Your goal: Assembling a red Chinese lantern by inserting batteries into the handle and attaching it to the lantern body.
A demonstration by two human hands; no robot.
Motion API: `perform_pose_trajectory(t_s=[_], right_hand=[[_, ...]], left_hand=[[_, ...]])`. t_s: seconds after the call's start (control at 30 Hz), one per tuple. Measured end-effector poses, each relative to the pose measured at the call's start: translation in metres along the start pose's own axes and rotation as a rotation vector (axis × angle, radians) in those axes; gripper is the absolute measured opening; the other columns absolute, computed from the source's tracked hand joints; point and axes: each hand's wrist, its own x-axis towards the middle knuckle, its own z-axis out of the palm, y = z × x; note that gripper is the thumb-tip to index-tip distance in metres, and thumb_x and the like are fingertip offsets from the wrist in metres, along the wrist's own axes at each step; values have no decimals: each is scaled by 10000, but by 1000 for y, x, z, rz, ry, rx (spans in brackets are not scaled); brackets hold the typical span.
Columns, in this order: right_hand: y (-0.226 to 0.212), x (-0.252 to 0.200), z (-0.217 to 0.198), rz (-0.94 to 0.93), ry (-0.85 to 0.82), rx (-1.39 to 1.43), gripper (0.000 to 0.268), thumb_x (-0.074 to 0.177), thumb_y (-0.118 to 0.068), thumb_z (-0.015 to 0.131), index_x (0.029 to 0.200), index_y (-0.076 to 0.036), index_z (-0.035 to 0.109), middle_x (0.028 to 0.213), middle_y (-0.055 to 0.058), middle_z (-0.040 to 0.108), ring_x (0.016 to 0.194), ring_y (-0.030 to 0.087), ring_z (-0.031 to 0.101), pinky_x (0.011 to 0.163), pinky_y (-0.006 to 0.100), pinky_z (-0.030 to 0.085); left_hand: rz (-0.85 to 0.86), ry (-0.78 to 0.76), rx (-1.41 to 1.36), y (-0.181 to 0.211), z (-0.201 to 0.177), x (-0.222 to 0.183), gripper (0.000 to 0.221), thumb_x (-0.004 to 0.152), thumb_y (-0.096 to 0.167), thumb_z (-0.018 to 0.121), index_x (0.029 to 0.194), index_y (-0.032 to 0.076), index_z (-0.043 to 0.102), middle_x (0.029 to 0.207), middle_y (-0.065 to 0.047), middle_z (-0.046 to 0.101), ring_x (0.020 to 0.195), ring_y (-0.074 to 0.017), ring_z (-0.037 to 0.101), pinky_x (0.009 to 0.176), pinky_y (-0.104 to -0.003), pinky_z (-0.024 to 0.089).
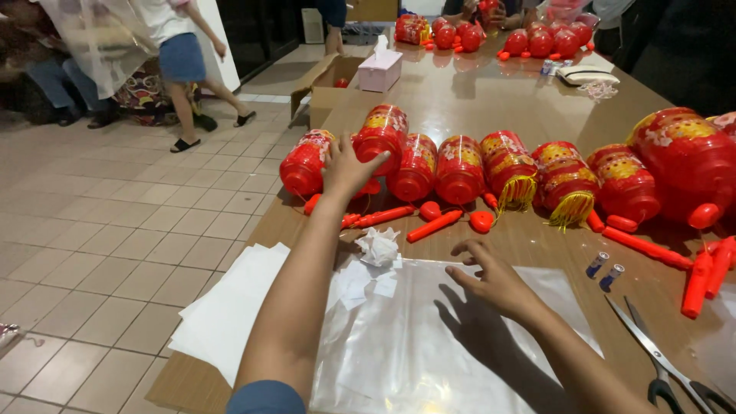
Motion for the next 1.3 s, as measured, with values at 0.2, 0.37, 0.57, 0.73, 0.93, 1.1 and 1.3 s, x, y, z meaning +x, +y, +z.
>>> perform_pose_trajectory(t_s=[0.2, 0.37, 0.57, 0.73, 0.93, 1.1, 1.3], right_hand=[[12, -19, -17, 21, -4, -16, 416, 896, -293, 729, 1265, -132, 623, 1369, 250, 529, 1199, 495, 637, 968, 558, 561], [15, -33, -33, 84, -4, -2, 446, 891, -303, 736, 1283, -118, 631, 1375, 249, 544, 1186, 485, 654, 968, 563, 563], [18, -35, -38, 90, 52, 53, 436, 887, -273, 738, 1281, -127, 619, 1378, 196, 568, 1154, 457, 683, 964, 540, 557], [16, -39, -43, 106, 67, 102, 462, 876, -257, 740, 1286, -90, 610, 1394, 217, 578, 1150, 475, 684, 977, 550, 543], [-19, -39, -55, 289, 39, 108, 348, 888, -309, 700, 1214, -215, 625, 1163, 117, 770, 1064, 207, 771, 819, 344, 597], [-31, -41, -61, 208, 76, 167, 352, 891, -326, 666, 1216, -193, 635, 1349, 18, 604, 1154, 221, 711, 906, 361, 593], [-66, -56, -69, 139, 187, 285, 378, 889, -343, 657, 1222, -171, 611, 1206, 62, 626, 1151, 179, 633, 988, 331, 519]], left_hand=[[-99, 77, 52, 34, 30, 14, 1208, 742, 828, 668, 1584, 109, 184, 1553, -239, 320, 1390, -527, 413, 1070, -675, 410], [-136, 166, 83, 21, 68, 39, 1240, 718, 787, 756, 1590, 137, 161, 1513, -235, 379, 1323, -530, 493, 952, -680, 500], [-140, 265, 15, 15, 81, 55, 1103, 672, 689, 841, 1482, 149, 322, 1439, -185, 436, 1269, -503, 548, 928, -616, 562], [-104, 256, -260, 41, 57, 41, 1045, 644, 758, 832, 1378, 155, 396, 1365, -203, 534, 1231, -466, 606, 990, -564, 543], [-82, 78, -543, 114, -21, 1, 1074, 519, 777, 633, 1352, 158, 356, 1349, -154, 602, 1016, -276, 747, 774, -386, 653], [72, 4, -914, 162, -75, -27, 1098, 420, 709, 708, 1304, 140, 394, 1262, -175, 627, 1069, -313, 723, 802, -411, 648], [369, -67, -1131, 195, -116, -69, 1122, 570, 665, 706, 1482, 146, 308, 1311, -162, 586, 1098, -311, 643, 707, -340, 636]])
